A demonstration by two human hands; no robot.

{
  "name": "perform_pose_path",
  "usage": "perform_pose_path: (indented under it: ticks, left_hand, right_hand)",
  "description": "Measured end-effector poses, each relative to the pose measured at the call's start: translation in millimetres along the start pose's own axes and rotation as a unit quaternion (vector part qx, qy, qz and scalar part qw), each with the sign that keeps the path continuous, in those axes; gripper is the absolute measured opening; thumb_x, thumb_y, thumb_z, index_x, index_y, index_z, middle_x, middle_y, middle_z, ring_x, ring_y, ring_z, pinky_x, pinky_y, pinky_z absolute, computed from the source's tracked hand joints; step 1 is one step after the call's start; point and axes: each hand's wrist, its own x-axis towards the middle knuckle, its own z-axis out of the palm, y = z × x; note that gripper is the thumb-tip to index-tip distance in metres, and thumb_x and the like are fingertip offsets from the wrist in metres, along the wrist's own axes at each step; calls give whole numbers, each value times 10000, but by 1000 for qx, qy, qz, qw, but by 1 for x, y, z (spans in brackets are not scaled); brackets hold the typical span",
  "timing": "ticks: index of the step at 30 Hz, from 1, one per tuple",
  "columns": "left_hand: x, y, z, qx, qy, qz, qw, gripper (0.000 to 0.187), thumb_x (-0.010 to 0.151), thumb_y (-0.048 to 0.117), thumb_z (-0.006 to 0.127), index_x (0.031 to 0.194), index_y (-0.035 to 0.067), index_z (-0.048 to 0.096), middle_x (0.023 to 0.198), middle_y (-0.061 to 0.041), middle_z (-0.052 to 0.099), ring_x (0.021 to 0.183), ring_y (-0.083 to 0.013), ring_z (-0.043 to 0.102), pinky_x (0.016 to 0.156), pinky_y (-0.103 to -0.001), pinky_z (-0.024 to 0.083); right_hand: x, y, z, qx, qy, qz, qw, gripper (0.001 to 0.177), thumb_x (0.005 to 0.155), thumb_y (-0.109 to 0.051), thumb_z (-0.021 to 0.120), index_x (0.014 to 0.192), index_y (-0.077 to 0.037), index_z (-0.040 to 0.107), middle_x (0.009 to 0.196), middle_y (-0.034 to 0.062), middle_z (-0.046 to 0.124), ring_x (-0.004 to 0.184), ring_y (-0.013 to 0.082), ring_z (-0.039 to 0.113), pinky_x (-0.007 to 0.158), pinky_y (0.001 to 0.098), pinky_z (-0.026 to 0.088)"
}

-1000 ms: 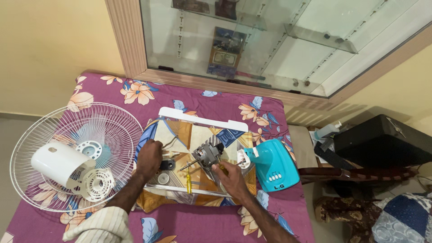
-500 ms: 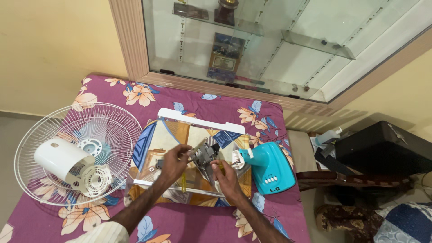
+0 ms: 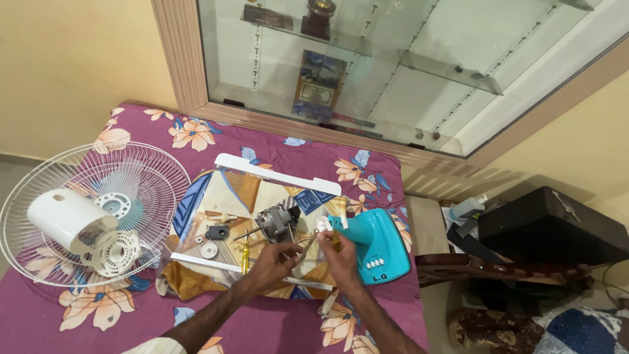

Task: The person works on a disassembled table fan laid out on a board on a bed, handling the motor, blade, rear guard, switch base and wiring. They connect wires to the switch assembly, position the motor and blade shaft, and manipulate small fasteners with a screwdriver to reassemble the fan components.

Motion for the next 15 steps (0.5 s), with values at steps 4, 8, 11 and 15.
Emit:
perform_pose_path:
  ticks: [4, 8, 11, 15]
  left_hand:
    - [-4, -2, 4, -56, 32, -21, 998, 281, 945, 138, 665, 1194, 19, 717, 940, -81, 682, 722, -155, 659, 624, -317, 576]
    - [-6, 4, 8, -81, 49, -35, 995, 242, 979, 122, 621, 1174, 15, 715, 965, -51, 630, 724, -142, 645, 611, -299, 583]
    - [-6, 9, 13, -104, 59, -63, 991, 250, 983, 116, 609, 1195, 18, 698, 924, -57, 668, 717, -134, 643, 600, -281, 569]
    - [-7, 14, 12, -125, 72, -73, 987, 227, 1011, 101, 570, 1201, -5, 635, 904, -94, 670, 752, -128, 639, 593, -290, 588]
  right_hand:
    - [9, 0, -28, 48, 75, 58, 994, 292, 923, -356, 752, 899, -71, 693, 717, -31, 573, 595, 62, 507, 545, 250, 424]
    - [11, -3, -46, 44, 72, 127, 988, 271, 924, -343, 750, 909, -83, 672, 643, -46, 430, 525, 64, 338, 461, 262, 257]
    - [7, -5, -44, 26, 33, 62, 997, 236, 905, -281, 765, 980, -67, 701, 694, -77, 501, 588, 33, 401, 513, 230, 315]
    - [7, -5, -38, -24, 52, 28, 998, 282, 855, -210, 787, 1098, -96, 699, 751, -71, 475, 636, 30, 434, 540, 217, 369]
